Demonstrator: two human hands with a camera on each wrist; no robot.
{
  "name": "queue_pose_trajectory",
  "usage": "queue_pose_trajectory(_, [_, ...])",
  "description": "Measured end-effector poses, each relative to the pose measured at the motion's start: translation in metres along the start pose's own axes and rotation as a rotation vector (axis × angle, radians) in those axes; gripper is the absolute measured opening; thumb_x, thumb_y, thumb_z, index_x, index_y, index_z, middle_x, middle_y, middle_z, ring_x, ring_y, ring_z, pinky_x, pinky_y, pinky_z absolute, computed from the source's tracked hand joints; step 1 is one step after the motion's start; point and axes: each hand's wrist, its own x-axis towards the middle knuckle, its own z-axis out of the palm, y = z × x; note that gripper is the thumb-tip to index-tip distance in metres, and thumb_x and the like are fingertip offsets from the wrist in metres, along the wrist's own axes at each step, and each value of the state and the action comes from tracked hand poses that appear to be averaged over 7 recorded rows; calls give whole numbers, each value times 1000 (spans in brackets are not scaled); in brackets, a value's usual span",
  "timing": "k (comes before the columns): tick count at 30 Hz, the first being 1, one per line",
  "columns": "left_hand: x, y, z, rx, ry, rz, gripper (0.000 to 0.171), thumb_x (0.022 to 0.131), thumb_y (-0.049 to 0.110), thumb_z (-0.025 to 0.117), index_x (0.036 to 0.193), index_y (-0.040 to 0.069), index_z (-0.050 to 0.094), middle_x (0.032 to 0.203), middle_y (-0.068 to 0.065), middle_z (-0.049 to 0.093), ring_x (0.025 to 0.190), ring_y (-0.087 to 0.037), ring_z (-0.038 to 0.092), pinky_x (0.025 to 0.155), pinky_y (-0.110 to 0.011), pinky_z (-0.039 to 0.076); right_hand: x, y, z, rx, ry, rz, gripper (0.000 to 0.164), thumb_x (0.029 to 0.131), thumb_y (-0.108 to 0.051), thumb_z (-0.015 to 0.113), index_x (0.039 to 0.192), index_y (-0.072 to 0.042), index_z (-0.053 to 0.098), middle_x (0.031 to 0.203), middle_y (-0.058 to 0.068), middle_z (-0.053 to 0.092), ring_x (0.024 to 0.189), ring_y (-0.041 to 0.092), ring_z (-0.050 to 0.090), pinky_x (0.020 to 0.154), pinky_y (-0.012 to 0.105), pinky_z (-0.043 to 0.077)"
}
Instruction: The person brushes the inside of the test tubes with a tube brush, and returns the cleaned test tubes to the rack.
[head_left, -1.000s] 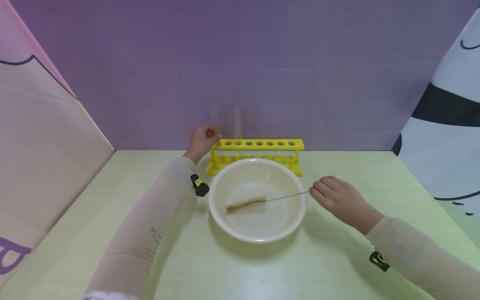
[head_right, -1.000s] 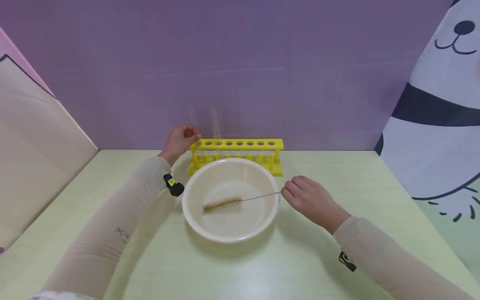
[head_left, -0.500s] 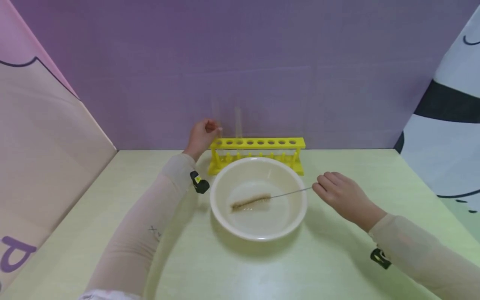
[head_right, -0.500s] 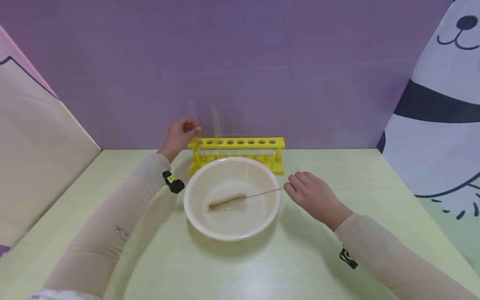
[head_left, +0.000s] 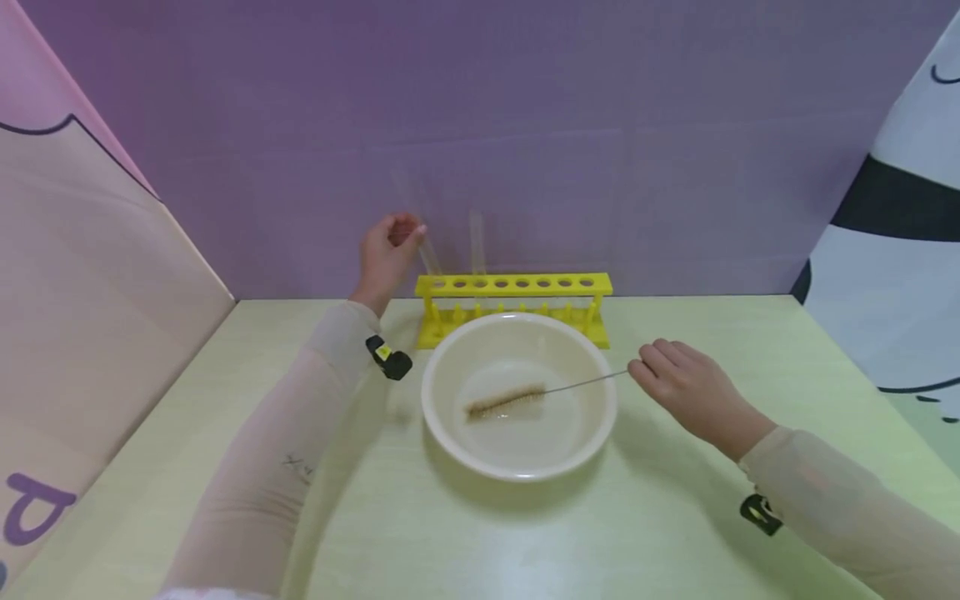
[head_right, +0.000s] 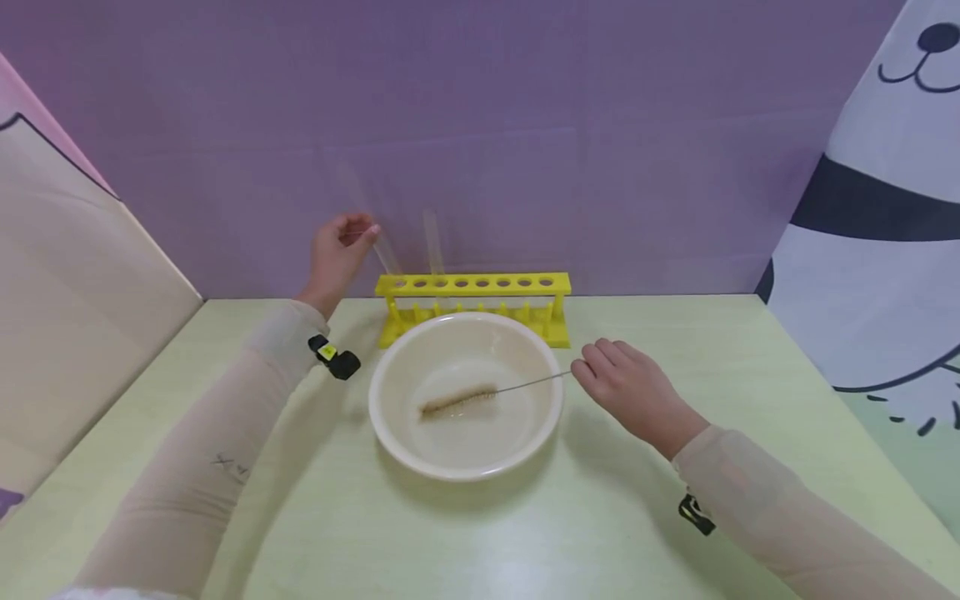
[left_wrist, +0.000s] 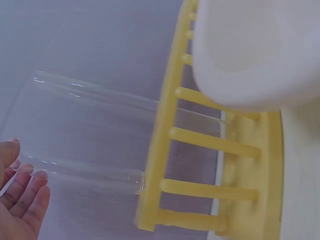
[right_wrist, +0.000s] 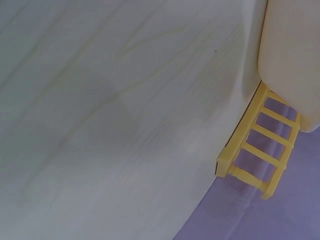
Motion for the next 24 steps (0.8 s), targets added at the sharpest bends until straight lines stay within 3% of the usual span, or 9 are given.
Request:
queue_pose_trajectory(3, [0,7,-4,-28,26,10,34,91,23,63,116,1,60,111,-11,62,100,-19,58,89,-28,48,0,1,0,2,16,2,49,103,-6,7,84,3,52,77,14,48,66,26,47,55,35,47])
queue_pose_trajectory(11, [-5,24,-20,-124,70,92,39,90,25,64,121,1,59,113,-9,62,98,-15,58,88,-25,47,-4,5,-2,8,33,28,48,103,-7,9,83,3,51,76,13,48,65,25,47,52,34,45])
queue_pose_trajectory(18, [-16,30,-35,-125,77,151,38,89,22,65,122,5,56,112,-7,61,99,-14,58,88,-25,47,-7,8,-1,0,81,31,45,103,-4,12,82,3,51,75,13,47,63,26,47,51,35,43])
queue_pose_trajectory(24, [-32,24,-44,-50,22,170,36,90,17,65,122,4,55,112,-10,61,95,-12,59,85,-24,48,-10,10,-2,-5,114,41,43,102,-2,15,81,3,51,73,13,47,62,26,46,50,34,42])
